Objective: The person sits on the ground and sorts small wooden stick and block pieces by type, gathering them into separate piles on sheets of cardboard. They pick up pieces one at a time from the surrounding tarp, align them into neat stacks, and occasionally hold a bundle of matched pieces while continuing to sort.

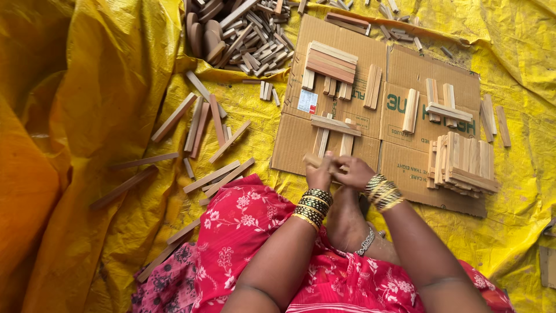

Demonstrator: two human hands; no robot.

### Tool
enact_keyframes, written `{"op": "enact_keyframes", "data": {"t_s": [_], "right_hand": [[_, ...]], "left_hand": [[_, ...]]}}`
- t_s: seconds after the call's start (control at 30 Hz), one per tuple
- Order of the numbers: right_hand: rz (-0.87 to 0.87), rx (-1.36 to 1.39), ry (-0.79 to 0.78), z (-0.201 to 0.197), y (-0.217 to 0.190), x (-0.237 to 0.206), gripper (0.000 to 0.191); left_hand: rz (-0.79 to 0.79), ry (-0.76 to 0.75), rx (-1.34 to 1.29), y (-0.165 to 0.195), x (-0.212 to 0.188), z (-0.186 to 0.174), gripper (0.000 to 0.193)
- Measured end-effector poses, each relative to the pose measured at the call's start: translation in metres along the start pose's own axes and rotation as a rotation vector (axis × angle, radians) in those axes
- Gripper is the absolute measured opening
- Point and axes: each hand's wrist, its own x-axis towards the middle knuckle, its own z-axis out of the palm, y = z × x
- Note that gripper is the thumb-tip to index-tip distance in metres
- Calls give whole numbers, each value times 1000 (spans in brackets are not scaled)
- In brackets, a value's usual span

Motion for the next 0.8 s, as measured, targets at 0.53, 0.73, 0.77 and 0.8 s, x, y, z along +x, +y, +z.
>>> {"op": "enact_keyframes", "data": {"t_s": [0.53,0.73,0.77,0.8], "right_hand": [[126,-600,253,-19,4,73,57],[42,202,75,8,27,17,58],[-96,376,29,10,36,8,60],[-10,358,153,11,43,7,60]], "left_hand": [[115,134,98,-1,11,-14,36],[144,57,-37,1,9,-14,47],[103,104,40,2,7,-16,47],[65,148,114,3,7,-17,47]]}}
